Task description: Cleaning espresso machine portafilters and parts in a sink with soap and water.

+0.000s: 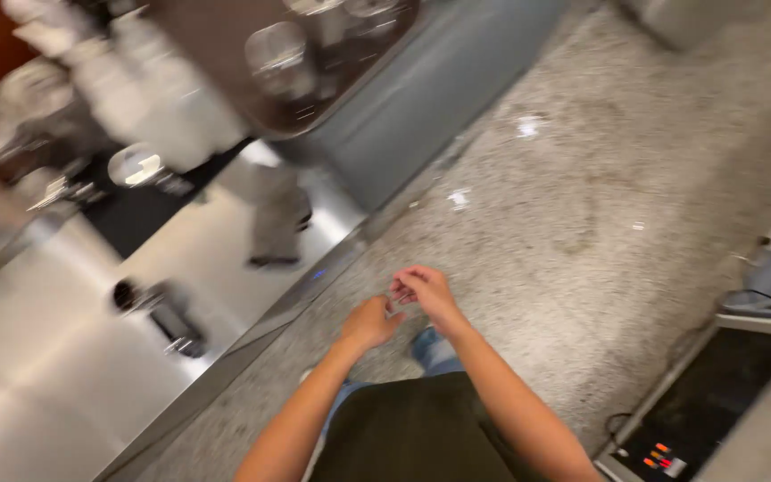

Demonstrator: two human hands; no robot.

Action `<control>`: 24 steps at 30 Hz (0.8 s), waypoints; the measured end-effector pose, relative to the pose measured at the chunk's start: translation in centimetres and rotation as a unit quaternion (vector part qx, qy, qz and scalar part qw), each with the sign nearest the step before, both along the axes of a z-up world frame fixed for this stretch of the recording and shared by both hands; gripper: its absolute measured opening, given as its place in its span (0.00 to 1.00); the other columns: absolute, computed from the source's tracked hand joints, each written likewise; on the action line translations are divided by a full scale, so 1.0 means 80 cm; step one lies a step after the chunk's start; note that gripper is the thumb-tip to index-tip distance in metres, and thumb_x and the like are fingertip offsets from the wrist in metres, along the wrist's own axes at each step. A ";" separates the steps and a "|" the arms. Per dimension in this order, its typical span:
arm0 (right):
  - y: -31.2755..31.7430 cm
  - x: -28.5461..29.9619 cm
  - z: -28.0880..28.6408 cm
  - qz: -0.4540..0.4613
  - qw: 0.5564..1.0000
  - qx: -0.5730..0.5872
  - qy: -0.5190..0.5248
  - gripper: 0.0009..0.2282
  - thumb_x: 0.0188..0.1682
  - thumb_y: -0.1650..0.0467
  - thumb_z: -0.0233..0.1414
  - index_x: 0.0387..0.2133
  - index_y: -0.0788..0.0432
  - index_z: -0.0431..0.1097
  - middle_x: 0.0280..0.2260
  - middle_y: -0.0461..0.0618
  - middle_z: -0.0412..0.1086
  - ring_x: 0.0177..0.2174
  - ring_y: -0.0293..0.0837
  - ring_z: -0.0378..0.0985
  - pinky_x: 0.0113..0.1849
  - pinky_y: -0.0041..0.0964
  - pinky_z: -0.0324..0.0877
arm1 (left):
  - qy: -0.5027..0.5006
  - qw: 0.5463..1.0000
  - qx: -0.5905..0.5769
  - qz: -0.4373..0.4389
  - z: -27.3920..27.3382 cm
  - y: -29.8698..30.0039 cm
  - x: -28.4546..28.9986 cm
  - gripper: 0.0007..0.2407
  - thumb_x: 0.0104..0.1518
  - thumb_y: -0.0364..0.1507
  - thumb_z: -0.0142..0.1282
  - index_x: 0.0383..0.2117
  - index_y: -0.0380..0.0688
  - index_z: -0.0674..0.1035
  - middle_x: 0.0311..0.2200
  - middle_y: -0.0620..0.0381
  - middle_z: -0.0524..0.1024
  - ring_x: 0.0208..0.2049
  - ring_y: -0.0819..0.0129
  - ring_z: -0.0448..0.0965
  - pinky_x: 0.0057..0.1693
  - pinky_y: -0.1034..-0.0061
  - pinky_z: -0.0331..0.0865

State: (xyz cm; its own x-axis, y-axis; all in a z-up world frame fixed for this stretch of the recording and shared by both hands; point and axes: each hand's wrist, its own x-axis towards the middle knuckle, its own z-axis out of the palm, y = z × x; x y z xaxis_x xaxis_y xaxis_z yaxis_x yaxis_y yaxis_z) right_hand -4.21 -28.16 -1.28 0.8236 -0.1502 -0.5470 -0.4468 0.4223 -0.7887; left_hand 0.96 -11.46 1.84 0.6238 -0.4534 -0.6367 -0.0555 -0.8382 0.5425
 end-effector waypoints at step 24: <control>-0.847 0.116 0.118 -0.324 0.943 -0.063 0.050 0.10 0.52 0.69 0.51 0.39 0.66 0.73 0.32 0.56 0.78 0.31 0.46 0.81 0.35 0.40 0.75 | 0.092 0.942 -0.210 -0.247 0.015 -0.899 0.264 0.14 0.55 0.38 0.63 0.37 0.39 0.82 0.28 0.51 0.81 0.29 0.64 0.81 0.40 0.69 0.74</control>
State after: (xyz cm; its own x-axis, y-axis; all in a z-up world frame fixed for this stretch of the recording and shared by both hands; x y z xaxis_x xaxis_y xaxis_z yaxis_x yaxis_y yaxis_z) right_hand 5.06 -95.93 8.13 0.4816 -0.6729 -0.5615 -0.2027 0.5378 -0.8184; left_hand 22.07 -83.35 3.07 0.1678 -0.8949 -0.4136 -0.2559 -0.4447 0.8584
